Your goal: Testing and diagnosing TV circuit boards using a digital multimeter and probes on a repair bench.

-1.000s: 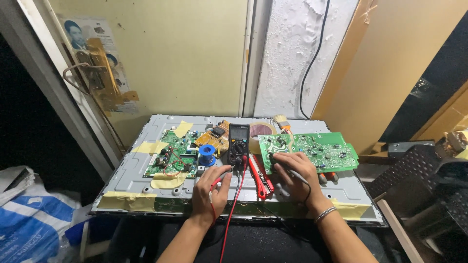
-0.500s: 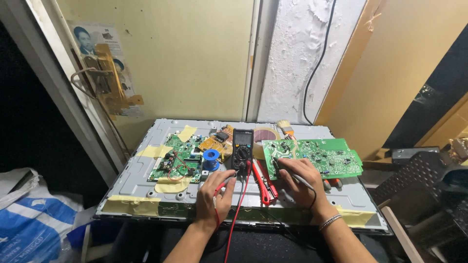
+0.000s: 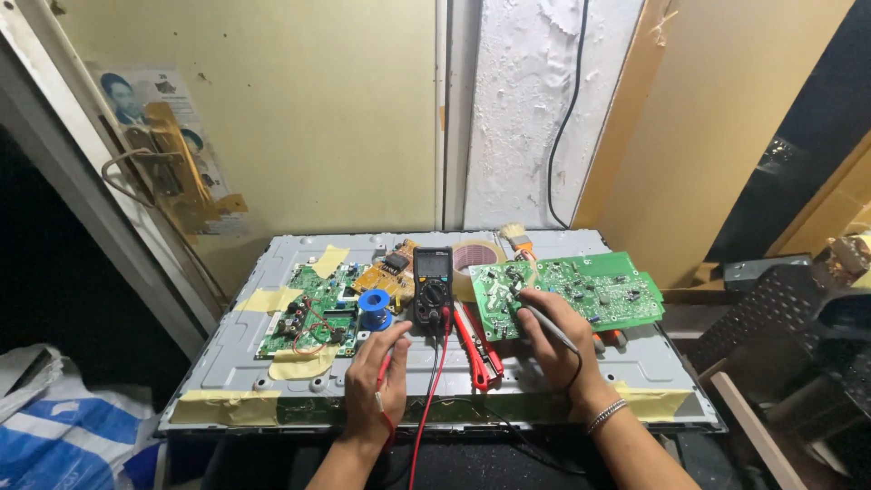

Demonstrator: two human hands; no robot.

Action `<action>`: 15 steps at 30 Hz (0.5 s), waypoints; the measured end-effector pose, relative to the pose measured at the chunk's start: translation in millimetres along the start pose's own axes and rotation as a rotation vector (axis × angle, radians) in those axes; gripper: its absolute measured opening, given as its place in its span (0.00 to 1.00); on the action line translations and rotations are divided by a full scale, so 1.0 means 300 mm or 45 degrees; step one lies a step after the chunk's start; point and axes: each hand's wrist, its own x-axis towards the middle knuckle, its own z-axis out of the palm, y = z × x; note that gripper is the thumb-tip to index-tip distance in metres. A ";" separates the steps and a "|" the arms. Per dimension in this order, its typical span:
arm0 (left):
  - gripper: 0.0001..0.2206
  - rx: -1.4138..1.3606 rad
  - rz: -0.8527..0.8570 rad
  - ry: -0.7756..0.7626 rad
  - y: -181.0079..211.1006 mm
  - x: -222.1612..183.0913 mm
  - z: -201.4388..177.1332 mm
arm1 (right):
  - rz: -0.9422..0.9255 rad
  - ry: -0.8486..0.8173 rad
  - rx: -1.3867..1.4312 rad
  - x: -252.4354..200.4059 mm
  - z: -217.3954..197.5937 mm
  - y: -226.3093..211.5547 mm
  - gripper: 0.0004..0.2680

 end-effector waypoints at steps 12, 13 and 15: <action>0.11 0.083 -0.044 -0.004 -0.003 -0.014 -0.004 | -0.018 -0.047 0.012 -0.014 -0.003 -0.004 0.12; 0.12 0.073 -0.062 -0.011 -0.008 -0.007 -0.002 | 0.007 -0.024 0.028 -0.007 -0.003 -0.002 0.11; 0.12 0.074 -0.067 -0.023 -0.029 -0.014 0.007 | 0.037 0.002 0.030 -0.002 -0.007 -0.013 0.10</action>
